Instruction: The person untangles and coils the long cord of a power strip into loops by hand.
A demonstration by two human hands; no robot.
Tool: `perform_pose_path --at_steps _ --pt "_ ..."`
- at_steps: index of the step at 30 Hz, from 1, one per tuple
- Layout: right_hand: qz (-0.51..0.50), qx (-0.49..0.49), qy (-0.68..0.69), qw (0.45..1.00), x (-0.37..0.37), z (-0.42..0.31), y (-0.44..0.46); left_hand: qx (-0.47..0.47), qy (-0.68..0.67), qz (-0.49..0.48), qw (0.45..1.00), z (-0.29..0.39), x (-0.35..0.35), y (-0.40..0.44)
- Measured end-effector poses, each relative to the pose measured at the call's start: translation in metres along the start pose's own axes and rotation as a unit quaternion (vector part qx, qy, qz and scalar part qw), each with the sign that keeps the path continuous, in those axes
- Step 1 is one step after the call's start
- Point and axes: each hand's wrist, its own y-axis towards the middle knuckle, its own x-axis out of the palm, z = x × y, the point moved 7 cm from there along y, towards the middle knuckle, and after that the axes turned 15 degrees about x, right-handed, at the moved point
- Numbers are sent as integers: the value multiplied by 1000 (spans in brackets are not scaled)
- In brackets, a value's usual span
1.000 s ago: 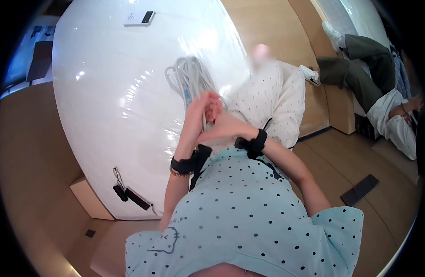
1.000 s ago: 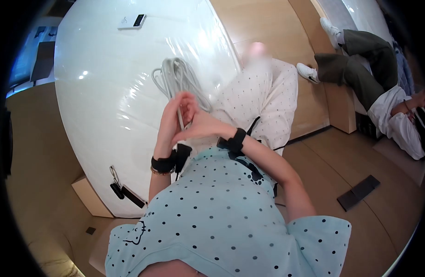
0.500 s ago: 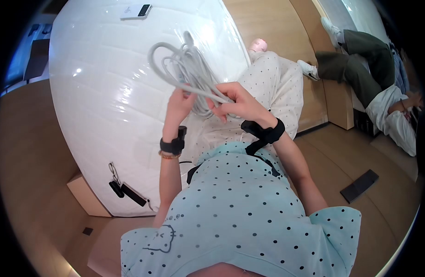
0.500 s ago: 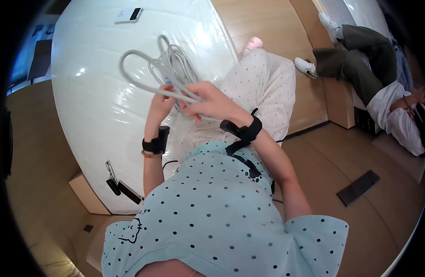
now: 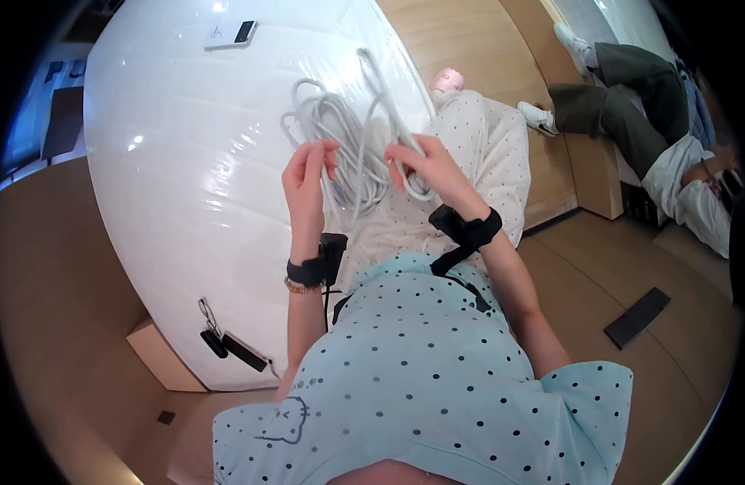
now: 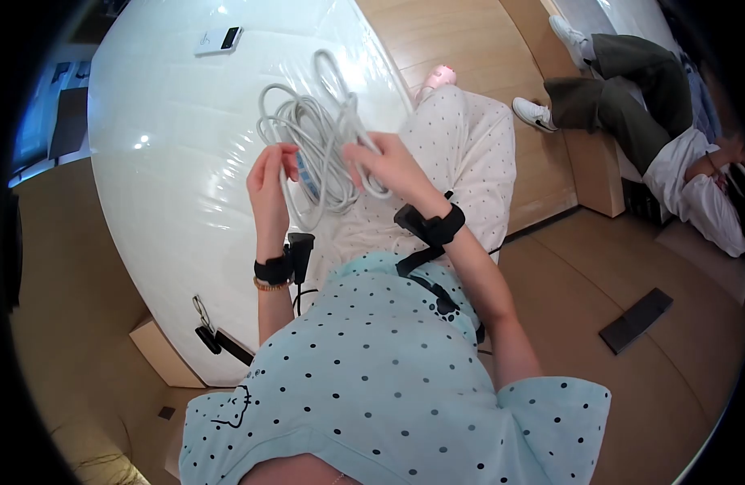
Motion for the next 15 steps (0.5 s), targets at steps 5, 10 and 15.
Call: perform_pose_path --at_steps 5,10,15 --pt "-32 -28 -117 992 44 7 -9 100 82 19 991 15 5 -6" --pt "-46 -30 -105 993 51 18 -2 43 163 -144 975 4 18 -14" --pt "59 28 -204 977 43 22 -2 51 137 -179 973 -6 23 -20"
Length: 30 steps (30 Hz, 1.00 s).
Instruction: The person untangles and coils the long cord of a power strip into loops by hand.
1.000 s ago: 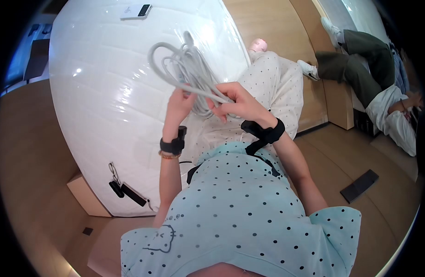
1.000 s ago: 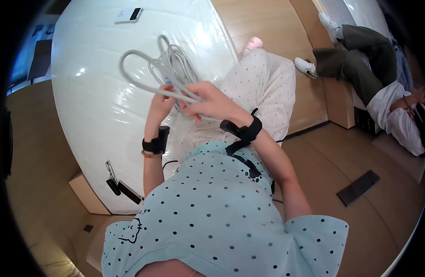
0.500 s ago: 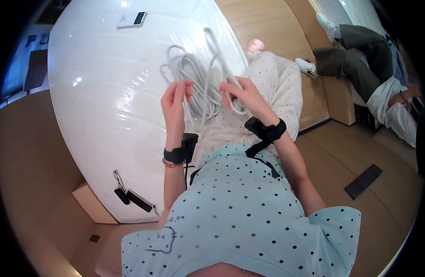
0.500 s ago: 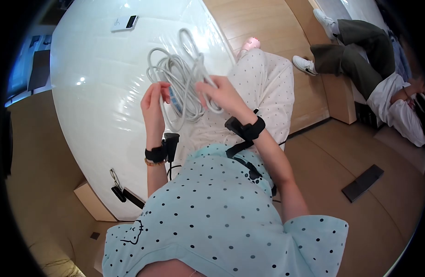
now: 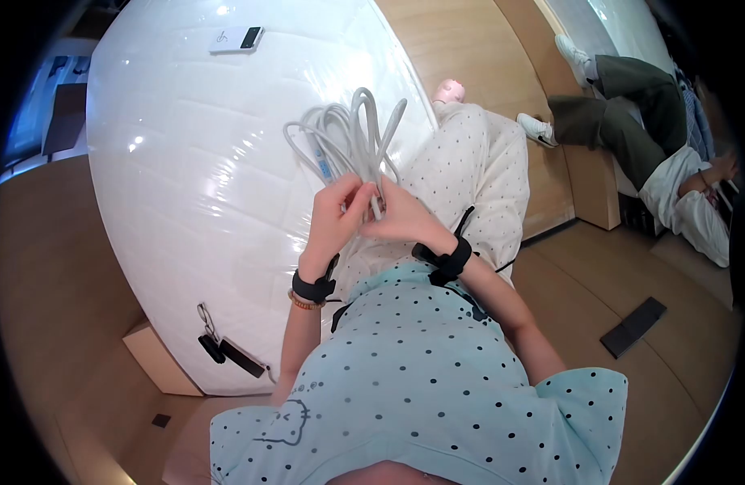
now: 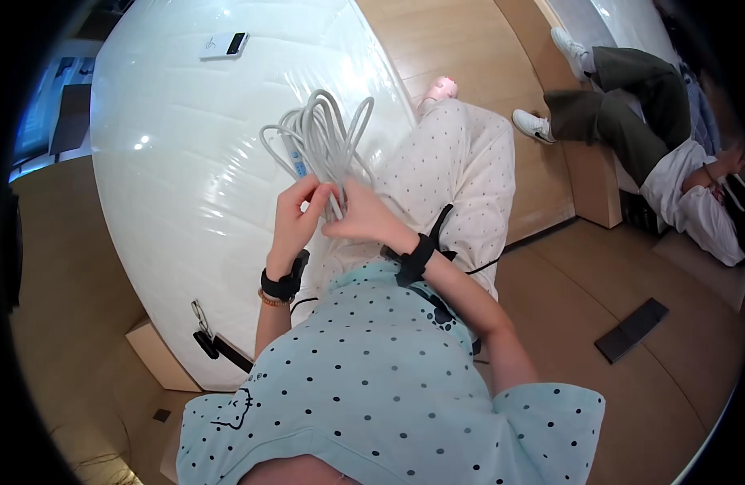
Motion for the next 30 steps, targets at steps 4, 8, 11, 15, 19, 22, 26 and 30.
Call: perform_pose_path --at_steps 4,8,11,15,19,22,26,30 --pt "45 2 -58 997 -10 -6 -2 -64 -23 30 997 -1 -5 -6" --pt "18 -95 29 995 -3 10 7 -87 -110 29 990 -8 -4 -9" --pt "-4 -149 64 987 -12 -4 -3 -78 -211 119 967 -8 -21 -3" --pt "-28 -178 -52 982 -42 -26 -26 -129 -91 92 983 -39 -35 -7" --pt "-26 -201 -56 978 -57 -37 -39 -127 -33 -46 990 -54 -9 -6" --pt "-89 -156 -25 983 -55 -33 -38 -71 -84 12 994 -41 9 4" --pt "-150 -186 -10 971 -40 -39 -43 -53 -224 8 973 -18 14 17" --pt "-62 -147 -41 986 -41 -33 -25 -110 -146 63 981 -24 -20 11"
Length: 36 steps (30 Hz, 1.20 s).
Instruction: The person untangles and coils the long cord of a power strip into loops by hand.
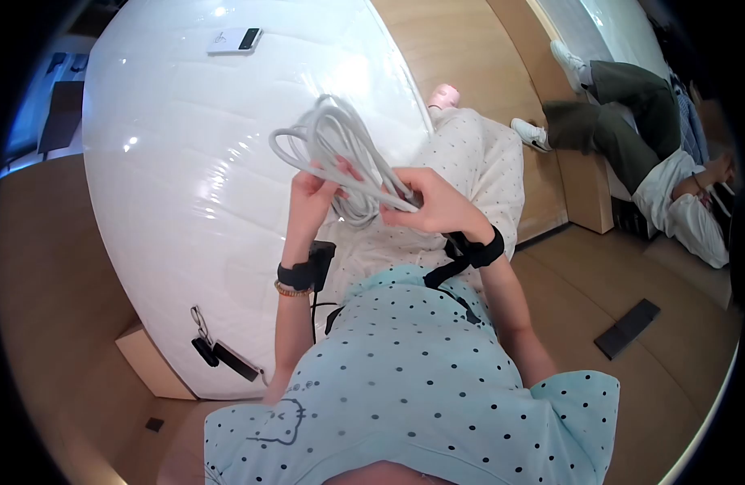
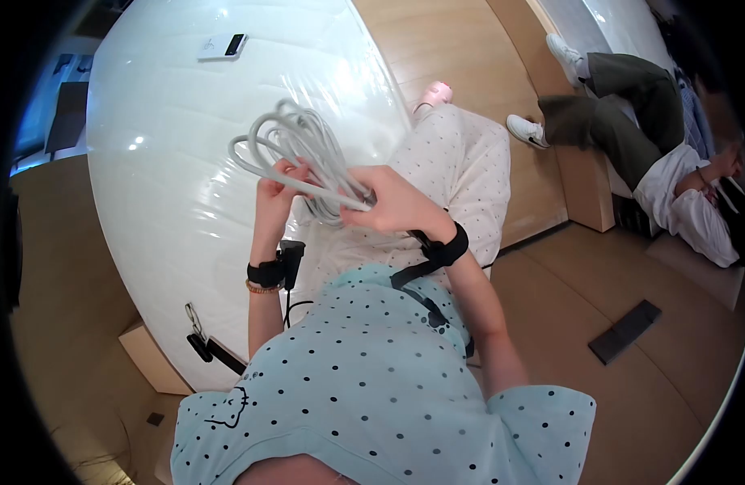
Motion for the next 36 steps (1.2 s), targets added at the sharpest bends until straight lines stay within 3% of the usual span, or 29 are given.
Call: perform_pose_path --at_steps 4,7,10,13,17,18,22,26,28,31,34,36 --pt "138 87 -48 986 1 18 16 26 4 33 999 25 -9 -4" --pt "146 -34 78 986 15 14 23 3 -39 61 997 29 -6 -6" --pt "99 -55 0 994 31 16 35 -29 -26 74 996 30 -5 -8" --pt "78 -1 -5 997 29 25 38 -2 -64 101 993 26 -12 -9" --pt "101 0 220 970 -10 25 26 -26 -48 111 992 7 -38 -9" --pt "78 -5 258 963 -19 16 20 -60 3 49 997 -8 -34 -9" --pt "-31 -11 344 938 -17 10 14 -199 -7 -75 977 -39 11 -14" --pt "-85 -12 286 955 -3 -6 4 -143 -341 -4 929 -33 33 0" --pt "-71 9 243 967 -3 -5 2 -102 -265 9 959 -20 16 1" --pt "73 11 70 995 -16 4 5 -51 -147 32 987 5 -1 -1" --pt "52 69 47 995 -7 17 16 -15 -37 26 999 21 -4 -2" --pt "52 12 77 996 5 16 19 -6 -21 10 1000 23 -2 -2"
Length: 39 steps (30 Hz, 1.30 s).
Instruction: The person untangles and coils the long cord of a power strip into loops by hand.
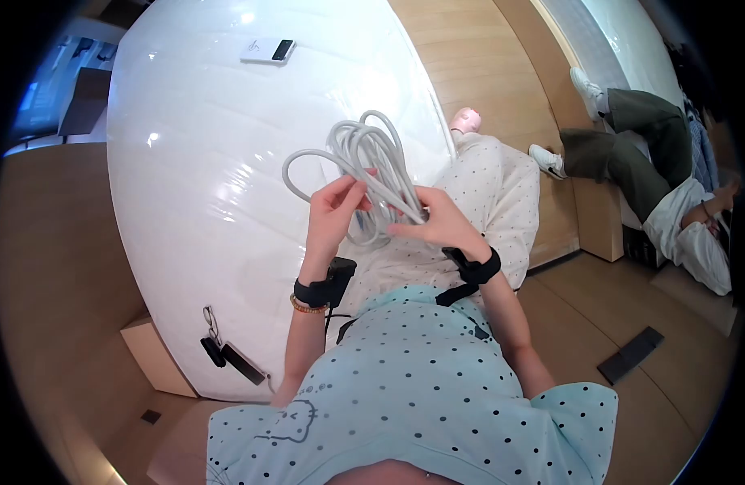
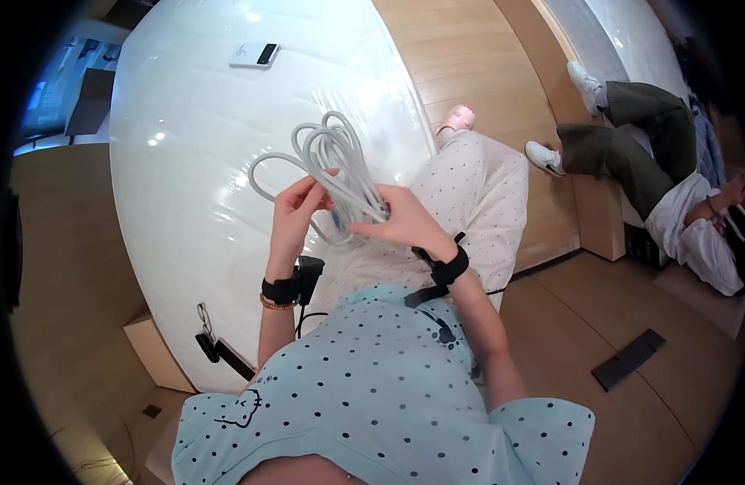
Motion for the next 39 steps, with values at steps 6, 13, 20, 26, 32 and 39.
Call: perform_pose_path --at_steps 6,13,20,26,32,39 --pt "-73 27 109 991 21 12 2 -8 -27 12 1000 6 1 -1" --pt "3 6 144 990 -11 10 -1 74 82 158 981 16 -56 -24" --pt "-56 -6 121 991 -2 8 -2 -39 50 -119 991 -32 -11 -29" --pt "-4 29 33 999 13 11 -1 -82 87 -38 992 -2 -4 -21" --pt "68 -45 -14 997 38 15 4 -98 110 -35 988 20 13 -24" --pt "39 22 103 994 16 27 7 3 138 -25 990 25 0 -27"
